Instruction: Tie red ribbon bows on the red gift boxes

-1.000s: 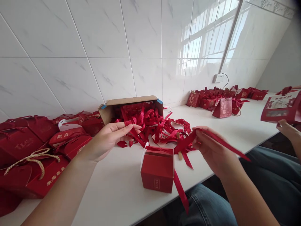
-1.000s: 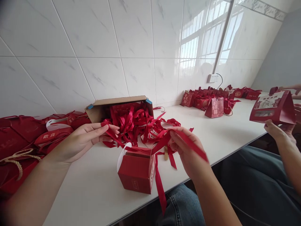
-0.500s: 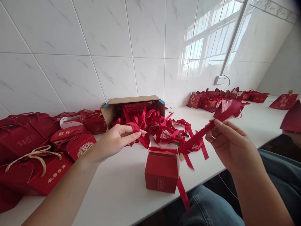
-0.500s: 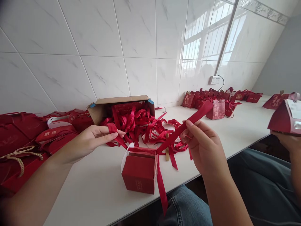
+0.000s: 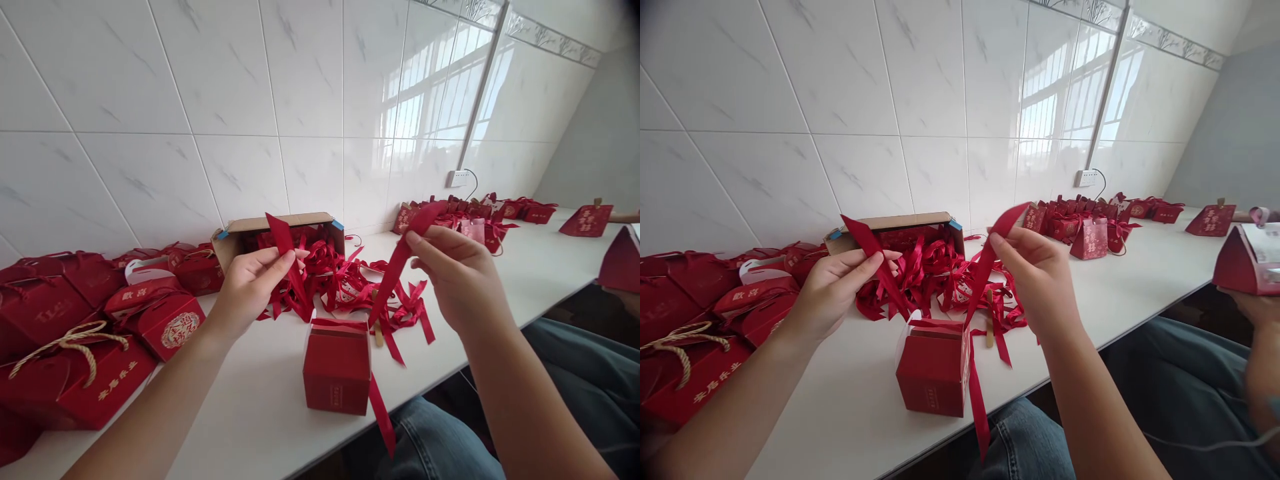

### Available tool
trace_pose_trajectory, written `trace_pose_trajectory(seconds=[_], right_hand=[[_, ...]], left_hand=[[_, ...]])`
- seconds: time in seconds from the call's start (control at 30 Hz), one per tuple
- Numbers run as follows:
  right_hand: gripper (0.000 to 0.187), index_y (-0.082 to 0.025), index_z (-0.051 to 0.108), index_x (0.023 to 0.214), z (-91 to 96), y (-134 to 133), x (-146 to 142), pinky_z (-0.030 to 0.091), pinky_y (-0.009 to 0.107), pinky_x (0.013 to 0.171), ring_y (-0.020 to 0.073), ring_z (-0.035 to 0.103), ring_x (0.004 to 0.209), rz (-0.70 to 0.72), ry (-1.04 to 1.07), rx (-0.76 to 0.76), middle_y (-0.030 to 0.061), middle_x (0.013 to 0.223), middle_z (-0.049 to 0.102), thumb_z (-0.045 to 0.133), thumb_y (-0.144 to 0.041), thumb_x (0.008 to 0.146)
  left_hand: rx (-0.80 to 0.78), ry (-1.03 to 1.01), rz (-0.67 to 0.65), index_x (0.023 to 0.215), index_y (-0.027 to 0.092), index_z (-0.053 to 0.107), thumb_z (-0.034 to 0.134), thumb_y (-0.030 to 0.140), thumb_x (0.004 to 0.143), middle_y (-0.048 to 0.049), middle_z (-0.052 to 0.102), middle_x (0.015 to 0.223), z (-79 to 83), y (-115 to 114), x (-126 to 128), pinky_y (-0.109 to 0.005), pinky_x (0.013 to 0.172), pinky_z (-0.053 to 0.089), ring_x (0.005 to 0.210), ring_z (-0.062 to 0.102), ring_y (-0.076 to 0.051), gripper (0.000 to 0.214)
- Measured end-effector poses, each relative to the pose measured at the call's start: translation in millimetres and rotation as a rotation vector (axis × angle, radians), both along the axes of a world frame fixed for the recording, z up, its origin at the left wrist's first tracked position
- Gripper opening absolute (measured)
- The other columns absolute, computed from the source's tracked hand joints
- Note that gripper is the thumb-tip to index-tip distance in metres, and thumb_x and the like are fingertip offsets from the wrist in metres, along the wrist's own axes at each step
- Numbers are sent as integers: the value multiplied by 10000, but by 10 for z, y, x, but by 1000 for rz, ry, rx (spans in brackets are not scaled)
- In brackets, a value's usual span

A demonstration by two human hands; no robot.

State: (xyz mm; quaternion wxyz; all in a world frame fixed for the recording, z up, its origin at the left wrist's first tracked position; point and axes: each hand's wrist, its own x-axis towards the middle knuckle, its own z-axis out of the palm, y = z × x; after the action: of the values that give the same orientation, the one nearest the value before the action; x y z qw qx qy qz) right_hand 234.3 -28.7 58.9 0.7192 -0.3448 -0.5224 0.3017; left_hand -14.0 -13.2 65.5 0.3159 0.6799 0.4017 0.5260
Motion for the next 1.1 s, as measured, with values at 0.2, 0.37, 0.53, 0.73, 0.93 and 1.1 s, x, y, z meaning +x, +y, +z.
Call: trace_pose_trajectory(seconds=[0.2,0.37,0.53,0.73,0.93,1.1], right_hand=[[129,-233,736,824,175,52,-153,491,224,634,98,610,700,126,-160,3,-8,760,689,693,-347,780],[161,-234,743,894,209,52,-201,527,275,718,129,653,785,242,-178,-6,11,830,727,681,-338,788],[165,-231,743,899,92,37,-198,548,311,744,154,673,810,266,-172,-30,19,858,739,705,-312,761],[138,-219,745,836,84,12,-206,544,300,709,150,667,768,239,-130,-44,20,817,734,715,-320,747],[158,-233,743,876,140,2,-225,540,295,709,144,666,771,236,-124,-16,15,824,734,720,-323,748],[118,-233,752,841,149,-5,-235,550,291,730,136,676,776,256,-92,-24,11,825,741,713,-309,759]], left_hand=[[11,-111,-78,1014,175,713,592,458,851,-72,723,914,106,2,194,-291,734,542,878,668,-225,348],[66,-164,-115,1001,184,714,588,419,866,-61,717,957,83,-10,293,-266,741,537,885,660,-198,299],[85,-172,-108,1025,186,709,576,435,869,-60,713,961,85,-25,326,-267,735,520,871,654,-194,322],[101,-173,-78,1024,201,710,588,442,860,-49,709,898,142,-30,308,-273,700,507,810,644,-182,316],[121,-207,-71,997,201,720,587,431,865,-47,703,872,158,-47,325,-266,678,507,798,645,-178,296],[117,-221,-115,997,206,718,592,419,866,-38,701,830,167,-66,373,-265,674,522,772,651,-169,280]])
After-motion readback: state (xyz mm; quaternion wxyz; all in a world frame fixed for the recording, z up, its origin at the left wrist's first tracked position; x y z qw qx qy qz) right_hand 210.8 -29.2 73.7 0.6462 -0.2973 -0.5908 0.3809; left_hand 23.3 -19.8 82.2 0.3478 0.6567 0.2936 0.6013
